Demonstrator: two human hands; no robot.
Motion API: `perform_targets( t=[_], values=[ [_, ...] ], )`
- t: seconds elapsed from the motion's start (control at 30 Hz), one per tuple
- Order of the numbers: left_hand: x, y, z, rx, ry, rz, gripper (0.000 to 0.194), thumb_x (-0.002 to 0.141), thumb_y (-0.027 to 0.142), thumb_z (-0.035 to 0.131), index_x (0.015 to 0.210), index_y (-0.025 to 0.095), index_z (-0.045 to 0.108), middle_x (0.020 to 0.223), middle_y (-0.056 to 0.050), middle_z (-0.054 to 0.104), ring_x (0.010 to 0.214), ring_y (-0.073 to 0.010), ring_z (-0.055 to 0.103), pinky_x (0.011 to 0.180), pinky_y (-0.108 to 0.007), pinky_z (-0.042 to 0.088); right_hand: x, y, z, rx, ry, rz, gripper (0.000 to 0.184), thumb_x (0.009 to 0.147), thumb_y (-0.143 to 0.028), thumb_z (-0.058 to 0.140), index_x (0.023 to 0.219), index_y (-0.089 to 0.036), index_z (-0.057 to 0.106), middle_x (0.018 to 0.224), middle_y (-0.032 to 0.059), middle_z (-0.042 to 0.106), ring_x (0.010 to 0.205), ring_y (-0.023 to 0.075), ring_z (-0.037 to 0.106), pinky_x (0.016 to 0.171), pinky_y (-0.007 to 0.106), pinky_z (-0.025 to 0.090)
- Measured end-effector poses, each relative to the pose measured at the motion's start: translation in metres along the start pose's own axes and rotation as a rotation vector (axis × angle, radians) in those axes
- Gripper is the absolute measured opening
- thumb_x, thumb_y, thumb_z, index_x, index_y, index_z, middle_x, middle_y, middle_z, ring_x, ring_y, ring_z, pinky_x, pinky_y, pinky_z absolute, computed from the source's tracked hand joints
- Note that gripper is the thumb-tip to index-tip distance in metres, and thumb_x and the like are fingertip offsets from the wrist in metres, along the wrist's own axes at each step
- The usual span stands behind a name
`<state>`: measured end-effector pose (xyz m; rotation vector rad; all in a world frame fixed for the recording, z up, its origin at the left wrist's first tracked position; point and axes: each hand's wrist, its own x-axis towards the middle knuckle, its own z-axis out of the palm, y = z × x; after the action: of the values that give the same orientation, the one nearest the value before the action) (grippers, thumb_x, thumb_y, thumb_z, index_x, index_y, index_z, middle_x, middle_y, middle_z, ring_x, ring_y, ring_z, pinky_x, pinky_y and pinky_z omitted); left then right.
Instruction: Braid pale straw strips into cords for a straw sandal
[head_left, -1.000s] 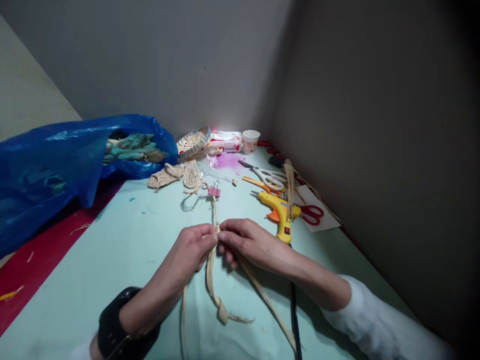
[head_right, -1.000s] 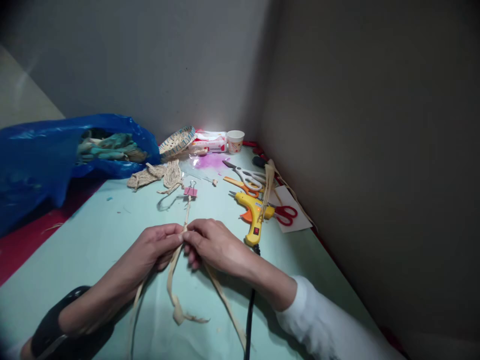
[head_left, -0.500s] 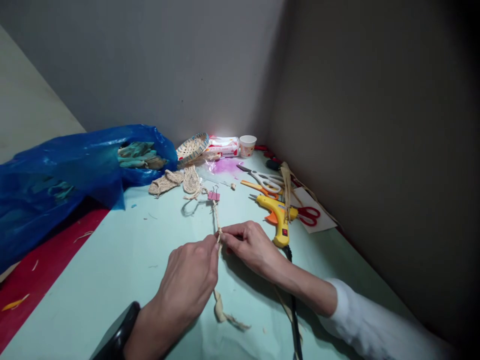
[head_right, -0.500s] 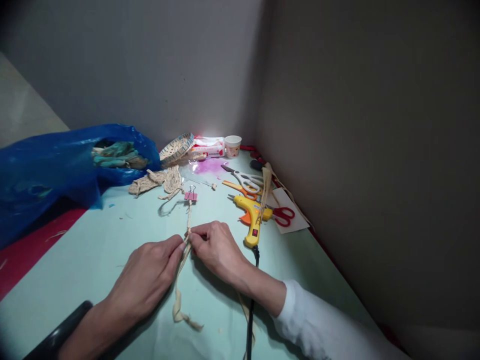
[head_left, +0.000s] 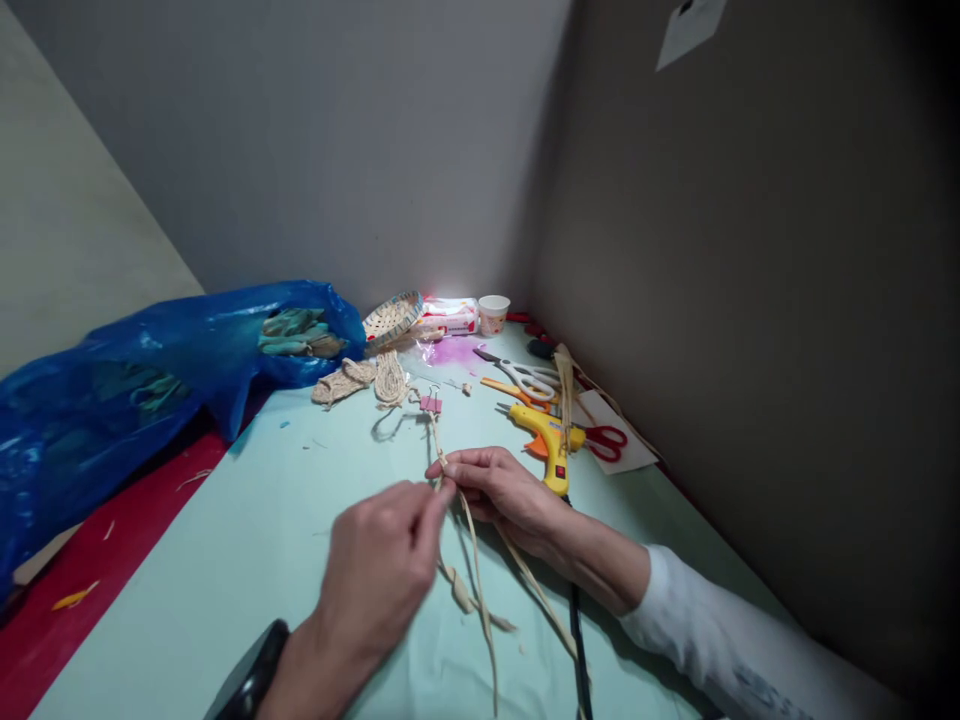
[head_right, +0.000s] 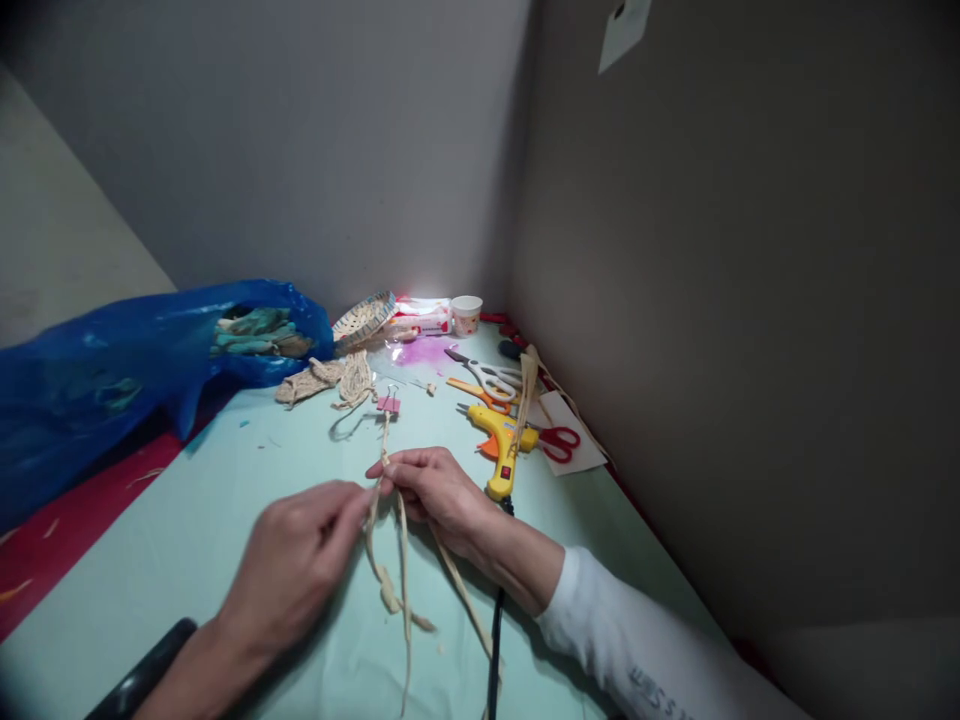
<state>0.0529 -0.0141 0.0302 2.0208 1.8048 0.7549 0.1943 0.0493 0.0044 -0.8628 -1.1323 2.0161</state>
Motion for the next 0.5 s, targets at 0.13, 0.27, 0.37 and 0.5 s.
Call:
perform_targets(
  t=[0.13, 0.27, 0.37, 0.5],
  values=[
    [0.016, -0.015, -0.008, -0.475, 0.038, -0.207, 0.02, 0.086, 0.038, 0.051, 0.09, 0.02, 0.059, 0.087, -0.004, 0.065, 0.078, -0.0198, 0.059, 0.075, -0.031, 0.042, -0.001, 0.0, 0.001, -0.04, -0.05, -0.004, 0.018, 0.074, -0.029, 0.065, 0.07, -0.012, 0.061, 0.062, -0.003, 0.051, 0.047, 0.004, 0.028, 0.045, 0.02, 0.013],
    [0.026, -0.022, 0.01, -0.962, -0.371, -0.293, 0.022, 0.081, 0.039, 0.057, 0.078, 0.018, 0.049, 0.064, 0.002, 0.053, 0.053, -0.0103, 0.05, 0.053, -0.023, 0.041, -0.001, 0.002, -0.001, -0.152, -0.099, -0.025, 0.015, 0.078, -0.026, 0.056, 0.071, -0.013, 0.058, 0.059, -0.0018, 0.053, 0.047, 0.006, 0.036, 0.046, 0.02, 0.017],
    [0.025, -0.023, 0.022, -1.0, -0.382, -0.369, 0.022, 0.081, 0.039, 0.055, 0.079, 0.02, 0.044, 0.055, 0.01, 0.038, 0.036, -0.003, 0.021, 0.037, -0.016, 0.016, -0.001, 0.003, -0.004, -0.245, -0.114, -0.036, 0.012, 0.079, -0.019, 0.053, 0.072, -0.013, 0.06, 0.061, -0.0024, 0.054, 0.047, 0.006, 0.032, 0.047, 0.021, 0.019],
    [0.02, -0.023, 0.026, -0.914, -0.295, -0.396, 0.02, 0.082, 0.037, 0.051, 0.093, 0.021, 0.046, 0.048, 0.013, 0.032, 0.036, -0.0059, 0.015, 0.037, -0.018, 0.011, -0.007, 0.001, -0.002, -0.729, -0.093, -0.19, 0.02, 0.083, -0.013, 0.047, 0.07, -0.013, 0.062, 0.066, 0.0019, 0.063, 0.061, 0.0105, 0.049, 0.06, 0.023, 0.03]
  ],
)
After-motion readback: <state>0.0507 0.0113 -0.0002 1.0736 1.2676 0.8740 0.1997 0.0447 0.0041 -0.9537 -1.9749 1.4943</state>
